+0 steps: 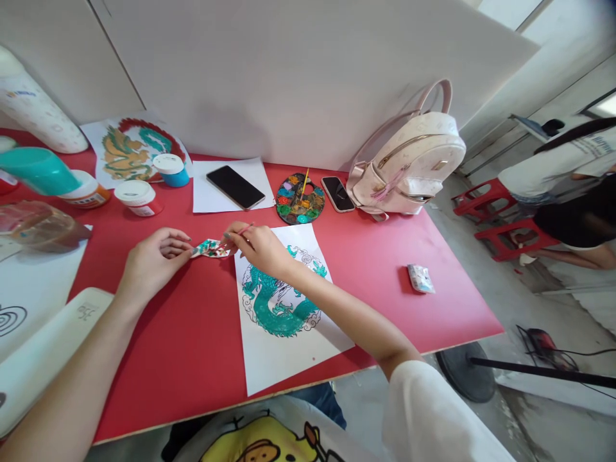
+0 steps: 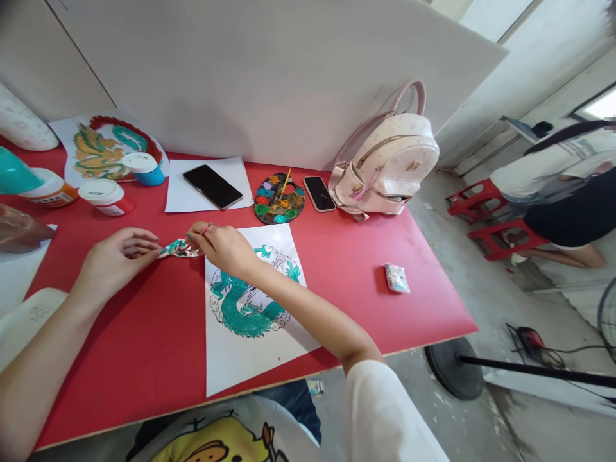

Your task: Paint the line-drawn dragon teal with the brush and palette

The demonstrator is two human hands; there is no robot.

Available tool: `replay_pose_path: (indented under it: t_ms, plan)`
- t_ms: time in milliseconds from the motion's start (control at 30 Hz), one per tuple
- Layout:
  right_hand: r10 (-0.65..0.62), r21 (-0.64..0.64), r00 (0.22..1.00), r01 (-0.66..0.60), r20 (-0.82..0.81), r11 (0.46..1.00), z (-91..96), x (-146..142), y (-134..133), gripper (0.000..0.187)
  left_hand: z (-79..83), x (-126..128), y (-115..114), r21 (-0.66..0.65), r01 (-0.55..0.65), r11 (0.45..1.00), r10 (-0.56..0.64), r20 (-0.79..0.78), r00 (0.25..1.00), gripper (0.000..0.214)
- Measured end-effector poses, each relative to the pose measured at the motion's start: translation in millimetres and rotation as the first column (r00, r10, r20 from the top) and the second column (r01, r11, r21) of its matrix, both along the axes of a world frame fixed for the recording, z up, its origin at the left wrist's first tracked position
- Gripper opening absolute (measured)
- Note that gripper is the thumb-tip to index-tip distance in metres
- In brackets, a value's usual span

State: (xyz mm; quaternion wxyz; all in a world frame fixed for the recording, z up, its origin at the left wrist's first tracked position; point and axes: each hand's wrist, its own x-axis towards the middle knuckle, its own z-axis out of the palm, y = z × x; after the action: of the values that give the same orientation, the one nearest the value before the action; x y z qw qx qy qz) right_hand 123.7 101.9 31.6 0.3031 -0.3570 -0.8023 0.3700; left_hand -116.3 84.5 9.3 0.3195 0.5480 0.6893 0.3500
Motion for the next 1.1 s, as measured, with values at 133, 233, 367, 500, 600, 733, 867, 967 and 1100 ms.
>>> replay_pose_path:
  t_ms: [133, 233, 367, 500, 600, 733, 867, 967, 1100]
  plan:
    - [0.067, -0.045, 0.990, -0.073, -0.127, 0.996, 1.6, 15.9, -11.3, 0.034, -1.1, -1.2, 0.4, -0.013, 0.007, 1.000, -0.007, -0.019, 1.000, 0.044]
    - [0.101, -0.013, 0.985, -0.104, -0.141, 0.995, 0.9, 20.8, -14.1, 0.031, 1.3, 0.8, -0.2, -0.020, 0.003, 1.000, -0.003, -0.011, 1.000, 0.044]
    - [0.124, 0.062, 0.992, -0.122, -0.026, 0.991, -3.0, 19.4, -13.6, 0.025, 6.3, 4.9, -1.0, -0.029, -0.011, 1.000, 0.011, 0.003, 1.000, 0.044]
    - [0.140, 0.109, 0.988, -0.147, 0.068, 0.983, -5.3, 17.1, -14.0, 0.022, 5.2, 2.4, -0.2, -0.034, -0.011, 0.999, 0.010, -0.015, 1.000, 0.045]
    - [0.146, 0.103, 0.984, -0.156, 0.099, 0.982, -3.3, 15.6, -13.2, 0.020, 0.9, -2.0, 0.8, -0.030, 0.007, 1.000, -0.008, -0.009, 1.000, 0.046]
    - [0.159, 0.105, 0.974, -0.177, 0.159, 0.979, 1.3, 11.8, -9.6, 0.019, -0.6, -3.2, 1.0, -0.036, 0.019, 0.999, -0.019, -0.002, 1.000, 0.046]
    - [0.207, 0.143, 0.954, -0.241, 0.218, 0.960, 0.8, 9.3, -7.5, 0.018, 2.6, -0.9, -0.2, -0.028, 0.001, 1.000, -0.001, -0.005, 1.000, 0.046]
    - [0.216, 0.131, 0.958, -0.243, 0.187, 0.961, -1.9, 10.2, -8.2, 0.020, 4.5, 0.1, -1.0, -0.028, 0.002, 1.000, -0.002, 0.002, 1.000, 0.045]
    - [0.139, 0.072, 0.990, -0.140, 0.030, 0.988, -5.1, 11.0, -6.3, 0.023, 6.1, 1.3, -1.2, -0.018, 0.004, 1.000, -0.004, -0.007, 1.000, 0.042]
